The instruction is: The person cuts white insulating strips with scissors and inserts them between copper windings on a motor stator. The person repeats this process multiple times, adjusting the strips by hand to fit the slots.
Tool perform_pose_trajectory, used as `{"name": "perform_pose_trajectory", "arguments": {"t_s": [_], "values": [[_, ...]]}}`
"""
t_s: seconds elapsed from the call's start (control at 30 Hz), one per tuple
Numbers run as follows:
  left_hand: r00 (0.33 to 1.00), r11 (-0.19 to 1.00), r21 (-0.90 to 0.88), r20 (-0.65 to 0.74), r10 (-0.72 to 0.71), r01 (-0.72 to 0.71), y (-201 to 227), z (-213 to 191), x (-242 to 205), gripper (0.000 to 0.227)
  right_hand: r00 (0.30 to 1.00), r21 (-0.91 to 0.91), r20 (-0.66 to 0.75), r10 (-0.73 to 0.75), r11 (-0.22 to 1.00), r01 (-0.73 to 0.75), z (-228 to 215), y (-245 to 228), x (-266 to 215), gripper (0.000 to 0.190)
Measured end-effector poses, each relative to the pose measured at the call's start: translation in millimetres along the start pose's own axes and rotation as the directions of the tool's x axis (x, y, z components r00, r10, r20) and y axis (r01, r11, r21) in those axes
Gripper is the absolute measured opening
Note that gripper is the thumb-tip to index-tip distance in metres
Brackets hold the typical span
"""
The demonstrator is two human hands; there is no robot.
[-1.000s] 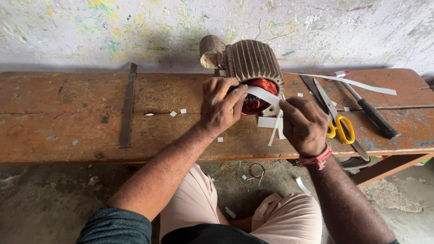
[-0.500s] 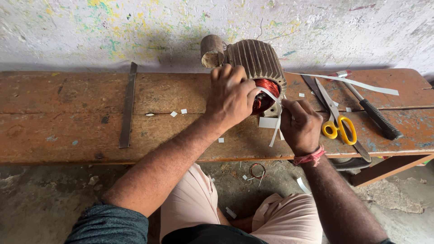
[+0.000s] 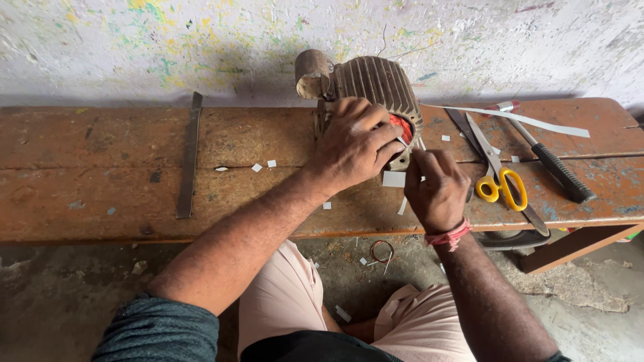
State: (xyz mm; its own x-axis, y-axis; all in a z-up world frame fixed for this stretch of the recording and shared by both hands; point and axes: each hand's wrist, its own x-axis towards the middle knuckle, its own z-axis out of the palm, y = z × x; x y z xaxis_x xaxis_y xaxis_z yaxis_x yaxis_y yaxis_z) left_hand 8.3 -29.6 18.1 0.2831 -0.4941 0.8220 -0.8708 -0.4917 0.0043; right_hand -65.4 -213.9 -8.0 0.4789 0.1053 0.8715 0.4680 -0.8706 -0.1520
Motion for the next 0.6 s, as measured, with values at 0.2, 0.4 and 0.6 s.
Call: {"name": "perform_pose_trajectory", "arguments": {"t_s": [0.2,0.4,0.6], "values": [[1.0,0.999,0.03,0.007,0.027,-0.027,-1.3,7.2,7.9,0.019,1.0,-0.053,-0.024,0.014,0.998,-0.015,15.7,7.0,-13.6,0.007],[0.999,0.998,0.054,-0.032,0.039,-0.037,-4.6,13.6,6.8,0.017,0.998,-0.138,0.024,0.051,0.989,-0.047,25.5,19.2,-21.9,0.008],[0.987,0.998,0.032,-0.149,0.061,-0.057,-1.7,25.0,-7.4,0.012,0.995,-0.032,-0.043,0.092,0.995,-0.093,35.6,18.7,-32.0,0.008]]}}
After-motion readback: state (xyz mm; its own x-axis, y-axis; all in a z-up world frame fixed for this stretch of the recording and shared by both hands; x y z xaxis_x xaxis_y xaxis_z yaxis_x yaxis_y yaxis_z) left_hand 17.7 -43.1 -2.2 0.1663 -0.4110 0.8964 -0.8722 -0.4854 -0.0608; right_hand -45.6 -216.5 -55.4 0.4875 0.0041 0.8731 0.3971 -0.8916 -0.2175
